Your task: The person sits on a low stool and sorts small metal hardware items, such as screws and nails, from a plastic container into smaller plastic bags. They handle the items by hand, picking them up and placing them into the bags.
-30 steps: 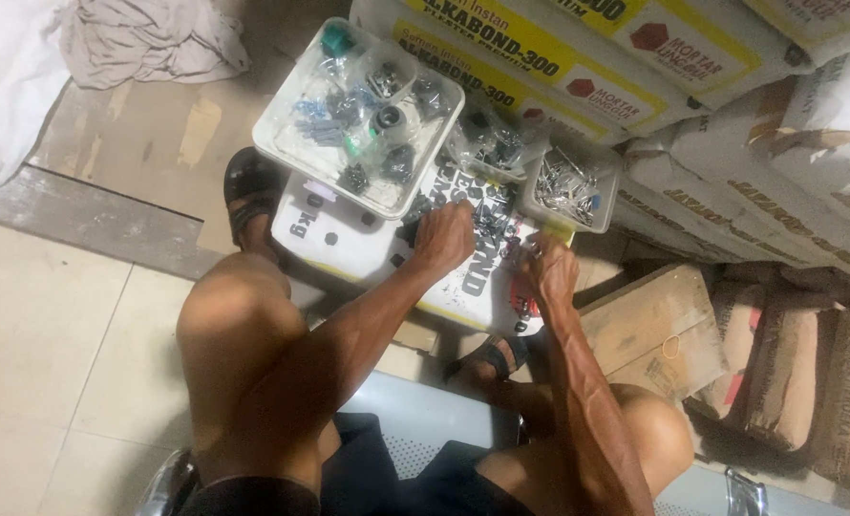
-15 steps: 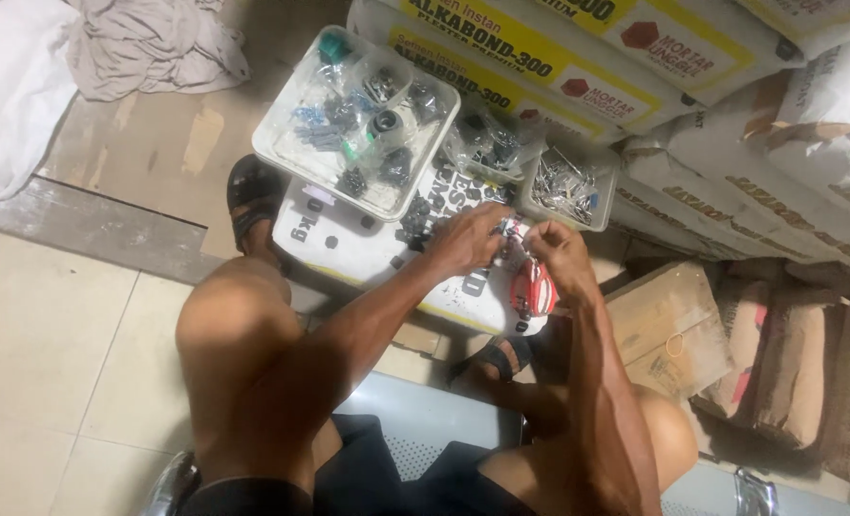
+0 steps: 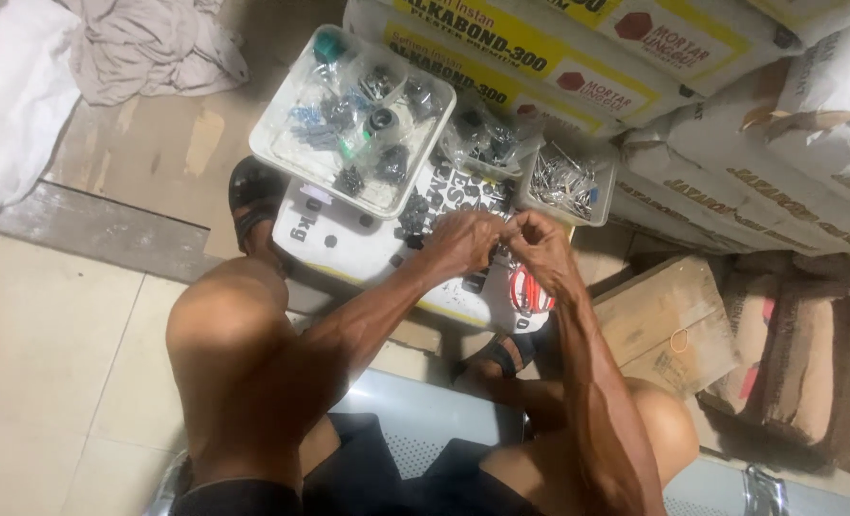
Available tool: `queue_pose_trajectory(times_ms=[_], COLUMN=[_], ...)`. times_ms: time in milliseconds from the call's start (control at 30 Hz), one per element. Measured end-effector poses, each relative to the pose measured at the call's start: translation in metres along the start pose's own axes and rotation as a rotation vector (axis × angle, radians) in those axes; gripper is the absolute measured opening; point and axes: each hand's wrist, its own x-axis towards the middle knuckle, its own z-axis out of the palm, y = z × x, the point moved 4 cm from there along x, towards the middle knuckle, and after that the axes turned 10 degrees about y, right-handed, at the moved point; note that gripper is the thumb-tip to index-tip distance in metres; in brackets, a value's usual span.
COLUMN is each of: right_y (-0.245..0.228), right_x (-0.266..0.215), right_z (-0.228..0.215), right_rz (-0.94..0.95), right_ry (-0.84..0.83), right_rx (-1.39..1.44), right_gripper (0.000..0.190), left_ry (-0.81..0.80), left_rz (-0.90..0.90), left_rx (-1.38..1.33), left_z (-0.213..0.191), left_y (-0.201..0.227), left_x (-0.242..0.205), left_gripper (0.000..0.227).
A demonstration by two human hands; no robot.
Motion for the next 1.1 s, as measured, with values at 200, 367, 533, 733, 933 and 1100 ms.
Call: queue_pose_trajectory(times_ms=[200,367,533,733,933,1100], right_y=[-0.010,-0.027,-0.006,-0.027,0.141,0.167], right_x=[-0.006,-0.009,-0.009,-0.008,0.023,0.045], right_z=[0.004,0.005,0.005,-0.010,-0.041,-0.032], right_rz=[-0.025,-0.069,-0.025,-0.027,-0.028,-0.017], right_ry=[0.091,0.116,0.083,0.027,0.130,0.098], right_rx=[0.095,0.068,0.066,-0.087,-0.902,-0.996], right_gripper=[0.015,0.019,0.025,0.020,0.030,0.026], left_ry=[0.154,0.311,0.278,0.225,0.349,0.357], left_rz=[0.031,-0.052,-0.191,-0.408,-0.503,-0.424], left_rx=[-0.079,-0.279,-0.296,0.145,-0.094,-0.192], left_z=[0.018,0.005,0.053,0.066,0.065,0.046], left_y=[-0.030,-0.029,-0.063,-0.102,-0.112,-0.079], left_x=[0.004,0.014,0.019,0.008,-0.004,0.003], left_gripper=[0.010,0.013,0.008,0.008,0.023,0.019])
